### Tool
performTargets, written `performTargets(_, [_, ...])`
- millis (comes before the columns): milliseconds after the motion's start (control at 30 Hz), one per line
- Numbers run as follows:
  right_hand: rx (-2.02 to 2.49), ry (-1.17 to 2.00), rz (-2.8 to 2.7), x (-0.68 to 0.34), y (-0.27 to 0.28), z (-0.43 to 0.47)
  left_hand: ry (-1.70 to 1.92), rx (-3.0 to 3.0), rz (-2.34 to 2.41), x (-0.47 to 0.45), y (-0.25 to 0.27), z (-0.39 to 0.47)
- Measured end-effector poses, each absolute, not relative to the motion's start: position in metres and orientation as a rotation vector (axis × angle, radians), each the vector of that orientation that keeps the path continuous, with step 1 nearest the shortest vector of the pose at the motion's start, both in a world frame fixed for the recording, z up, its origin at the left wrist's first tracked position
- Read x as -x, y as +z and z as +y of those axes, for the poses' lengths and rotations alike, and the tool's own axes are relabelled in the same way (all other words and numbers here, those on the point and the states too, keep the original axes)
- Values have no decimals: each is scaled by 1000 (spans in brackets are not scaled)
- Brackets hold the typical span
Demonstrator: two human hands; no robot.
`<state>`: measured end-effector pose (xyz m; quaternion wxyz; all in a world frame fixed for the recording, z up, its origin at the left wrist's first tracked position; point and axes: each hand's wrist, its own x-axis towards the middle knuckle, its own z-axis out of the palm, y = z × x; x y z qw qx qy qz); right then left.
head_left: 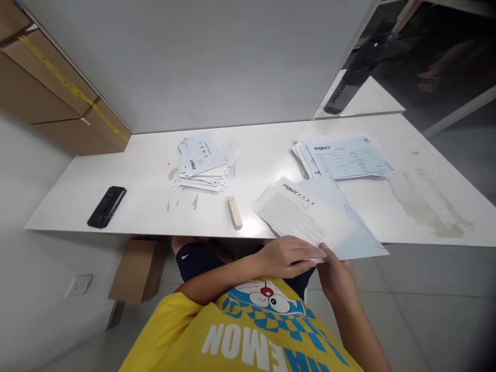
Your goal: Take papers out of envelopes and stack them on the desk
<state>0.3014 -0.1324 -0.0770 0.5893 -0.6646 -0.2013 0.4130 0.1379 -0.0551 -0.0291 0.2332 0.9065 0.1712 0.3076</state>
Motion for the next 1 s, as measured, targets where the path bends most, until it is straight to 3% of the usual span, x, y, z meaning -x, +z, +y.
performTargets(133, [1792,645,-946,-347,-59,-137,1154,-1907,977,-126,-22,-22])
performTargets(267, [1761,464,-1002,-369,-30,-126,1101,-1555,1125,-119,-16,15])
performTargets(433, [1588,647,-805,-359,-43,-104,983,-1632,837,-115,-18,19])
performTargets(700, [1398,505,-729,-351,-64,-98,1151,-1841,851,-107,3,10])
performTargets(1000, [1432,630,-726,-339,-92,-92,774,-1995,1049,-86,7,21])
